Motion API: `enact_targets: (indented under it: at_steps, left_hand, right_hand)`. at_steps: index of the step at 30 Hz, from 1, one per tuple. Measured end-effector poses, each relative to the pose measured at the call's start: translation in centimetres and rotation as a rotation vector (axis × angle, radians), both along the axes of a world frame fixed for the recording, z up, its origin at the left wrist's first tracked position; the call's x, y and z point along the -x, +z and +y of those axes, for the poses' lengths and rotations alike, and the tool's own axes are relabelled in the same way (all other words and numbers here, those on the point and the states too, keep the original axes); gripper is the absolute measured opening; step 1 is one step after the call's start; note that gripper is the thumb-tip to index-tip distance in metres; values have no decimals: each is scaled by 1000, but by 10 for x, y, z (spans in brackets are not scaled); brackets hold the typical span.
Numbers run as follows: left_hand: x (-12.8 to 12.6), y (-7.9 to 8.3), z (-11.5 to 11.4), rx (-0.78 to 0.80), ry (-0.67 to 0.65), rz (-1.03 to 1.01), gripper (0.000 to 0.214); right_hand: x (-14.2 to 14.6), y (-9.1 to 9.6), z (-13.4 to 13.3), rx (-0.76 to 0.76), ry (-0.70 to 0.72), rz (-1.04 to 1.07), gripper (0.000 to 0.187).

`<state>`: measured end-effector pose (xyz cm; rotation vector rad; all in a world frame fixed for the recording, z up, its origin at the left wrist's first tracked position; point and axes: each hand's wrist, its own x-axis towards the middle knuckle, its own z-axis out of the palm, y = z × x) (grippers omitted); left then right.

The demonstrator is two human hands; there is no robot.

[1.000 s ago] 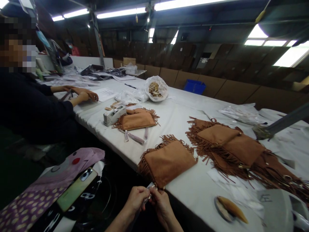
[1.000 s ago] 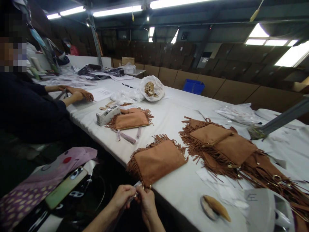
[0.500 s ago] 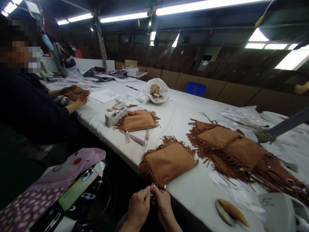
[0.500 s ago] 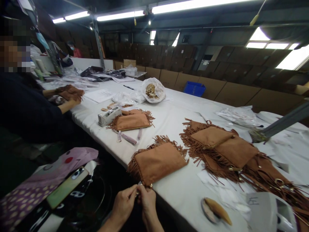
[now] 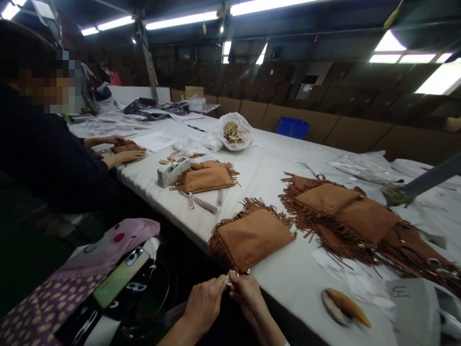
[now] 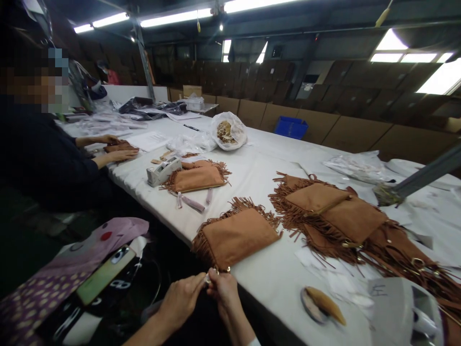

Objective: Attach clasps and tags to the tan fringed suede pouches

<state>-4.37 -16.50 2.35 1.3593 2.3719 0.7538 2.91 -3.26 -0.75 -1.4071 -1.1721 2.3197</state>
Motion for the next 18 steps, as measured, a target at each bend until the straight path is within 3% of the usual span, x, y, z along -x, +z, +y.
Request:
enact_targets:
  at_steps: [7,11,13,15,18]
  left_hand:
    - [15,-43,-71,-260,1,189,44]
    - [8,-44,-95,-329,-23,116,34]
    - [8,-35,-97,-304,-18,12,28]
    - [13,-22,-88,-270,90,-106,24]
    - [24,-9,-51,-264,304,-369,35]
  right_hand:
    - [-2,-1,8,1,-2,23,23]
    - [-1,-1,3,-8,12,34,24]
    - [-2,0,3,-20,15,35,25]
    - [-4,1,4,-33,19,38,25]
    - [-6,4,6,-47,34,49,26]
